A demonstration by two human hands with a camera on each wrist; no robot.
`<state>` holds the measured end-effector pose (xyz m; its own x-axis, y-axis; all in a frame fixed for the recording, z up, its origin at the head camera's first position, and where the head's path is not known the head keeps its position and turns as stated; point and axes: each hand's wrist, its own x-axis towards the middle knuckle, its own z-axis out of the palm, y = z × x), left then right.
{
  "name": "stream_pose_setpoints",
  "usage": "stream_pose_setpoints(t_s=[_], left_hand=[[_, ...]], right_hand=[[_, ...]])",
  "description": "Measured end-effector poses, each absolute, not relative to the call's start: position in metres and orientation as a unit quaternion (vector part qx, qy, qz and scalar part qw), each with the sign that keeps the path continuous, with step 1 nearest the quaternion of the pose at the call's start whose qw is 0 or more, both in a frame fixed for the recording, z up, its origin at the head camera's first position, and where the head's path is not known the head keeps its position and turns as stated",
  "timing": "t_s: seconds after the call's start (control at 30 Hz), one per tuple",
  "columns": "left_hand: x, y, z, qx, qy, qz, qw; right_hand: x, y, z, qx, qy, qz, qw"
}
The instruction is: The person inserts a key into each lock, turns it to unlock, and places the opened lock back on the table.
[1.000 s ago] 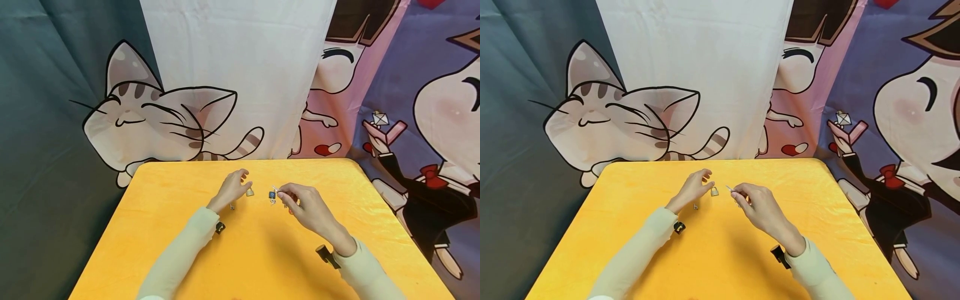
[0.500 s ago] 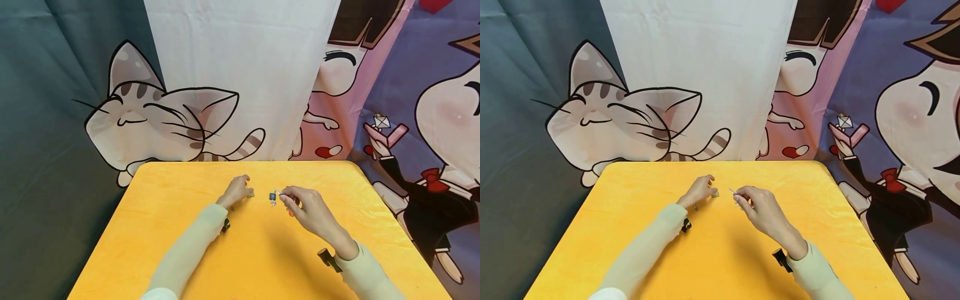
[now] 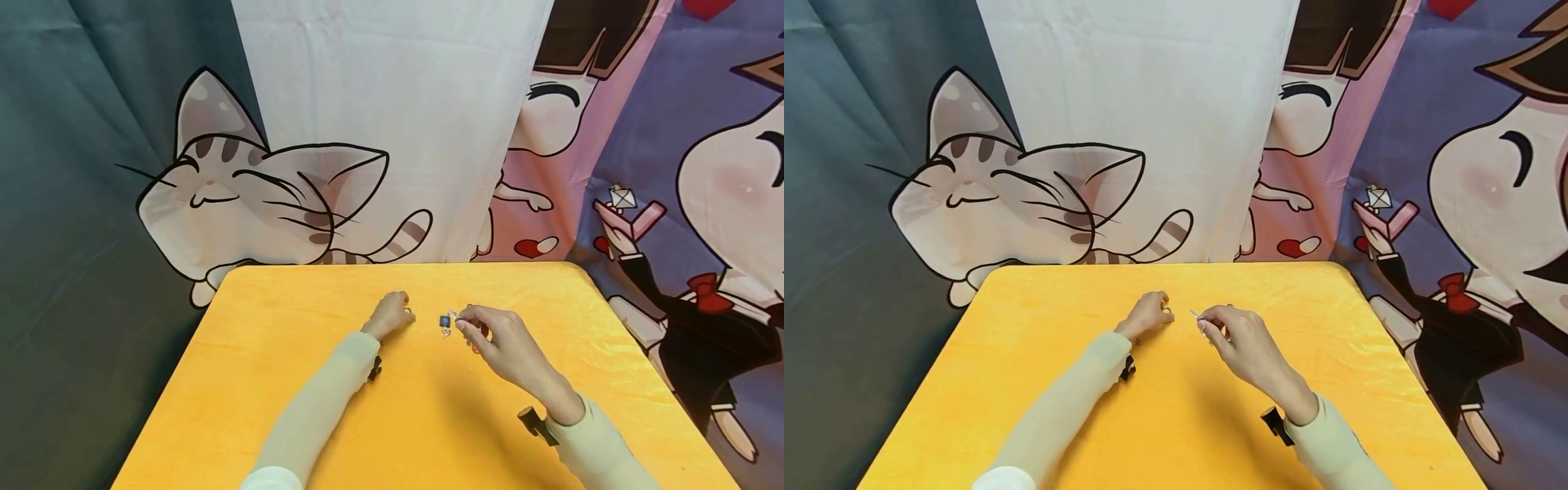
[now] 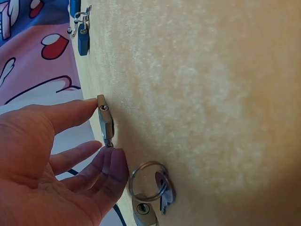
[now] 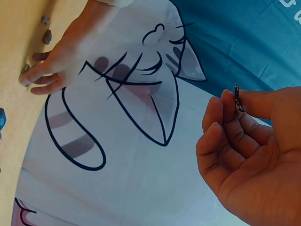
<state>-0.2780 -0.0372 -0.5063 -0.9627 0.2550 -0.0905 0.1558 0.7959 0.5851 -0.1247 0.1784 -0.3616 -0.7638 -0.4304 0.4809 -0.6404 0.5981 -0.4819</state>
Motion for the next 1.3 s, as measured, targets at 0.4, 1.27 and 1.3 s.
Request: stream_pose_setpoints(t_s=[0.4,1.27,1.3], left_hand=[[-0.278,-0.036,-0.507,0.136,0.941,0.299,0.080],[-0.269,-0.042,-0.512,0.155,0.934,0.307,0.098],[-0.269,-0.041,-0.512,0.158,0.935,0.304,0.094]], right_hand=[[-0.124,0.179,-0.364,0.303,-0.880,0.332,0.154],[-0.121,0.181,-0.367,0.302,-0.878,0.343,0.145],[-0.121,0.181,-0.367,0.302,-0.878,0.343,0.145]])
